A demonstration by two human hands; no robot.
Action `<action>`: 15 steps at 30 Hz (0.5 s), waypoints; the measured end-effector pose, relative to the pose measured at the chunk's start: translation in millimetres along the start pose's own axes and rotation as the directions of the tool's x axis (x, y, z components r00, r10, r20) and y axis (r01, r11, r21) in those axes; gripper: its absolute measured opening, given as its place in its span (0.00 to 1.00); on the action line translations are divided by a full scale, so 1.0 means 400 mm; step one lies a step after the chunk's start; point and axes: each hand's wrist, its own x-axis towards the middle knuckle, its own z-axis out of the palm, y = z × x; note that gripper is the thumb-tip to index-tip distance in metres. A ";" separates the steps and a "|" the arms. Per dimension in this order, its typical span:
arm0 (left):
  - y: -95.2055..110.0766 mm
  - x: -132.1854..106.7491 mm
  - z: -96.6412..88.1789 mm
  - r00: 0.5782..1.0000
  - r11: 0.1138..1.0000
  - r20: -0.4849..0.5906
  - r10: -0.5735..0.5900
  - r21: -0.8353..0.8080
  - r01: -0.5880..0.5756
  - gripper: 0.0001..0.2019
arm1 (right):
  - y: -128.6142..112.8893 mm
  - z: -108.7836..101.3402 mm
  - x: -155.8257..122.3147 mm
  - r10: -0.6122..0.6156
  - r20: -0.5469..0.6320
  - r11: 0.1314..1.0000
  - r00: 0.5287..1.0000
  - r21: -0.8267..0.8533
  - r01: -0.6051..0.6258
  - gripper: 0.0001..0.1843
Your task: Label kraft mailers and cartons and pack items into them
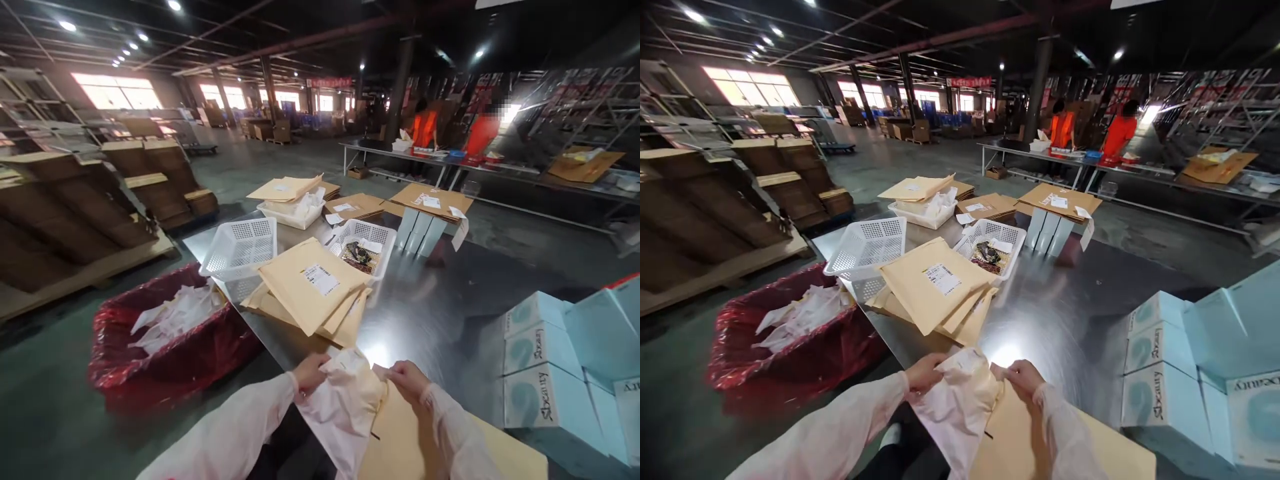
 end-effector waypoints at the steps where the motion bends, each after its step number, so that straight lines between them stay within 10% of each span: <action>1: 0.041 -0.023 -0.035 0.997 0.997 -0.002 0.074 0.021 -0.074 0.18 | -0.009 -0.015 -0.038 -0.040 -0.037 0.998 0.999 0.047 0.041 0.29; 3: 0.139 -0.099 -0.129 0.968 0.965 -0.019 0.251 0.088 -0.249 0.19 | -0.037 -0.040 -0.125 -0.107 -0.169 0.969 0.980 0.205 0.141 0.31; 6: 0.311 -0.247 -0.300 0.779 0.708 0.028 0.626 0.397 -0.584 0.20 | -0.105 -0.026 -0.251 -0.142 -0.413 0.809 0.900 0.475 0.345 0.24; 9: 0.467 -0.333 -0.434 0.616 0.497 0.179 0.767 0.442 -0.747 0.22 | -0.186 0.067 -0.333 -0.056 -0.575 0.641 0.816 0.606 0.471 0.22; 13: 0.538 -0.267 -0.427 0.562 0.527 0.664 0.493 0.285 -0.800 0.20 | -0.256 0.199 -0.375 0.216 -0.632 0.472 0.744 0.735 0.487 0.23; 15: 0.504 -0.204 -0.351 0.592 0.623 0.692 0.413 0.259 -0.738 0.16 | -0.264 0.228 -0.387 0.269 -0.634 0.453 0.726 0.748 0.485 0.22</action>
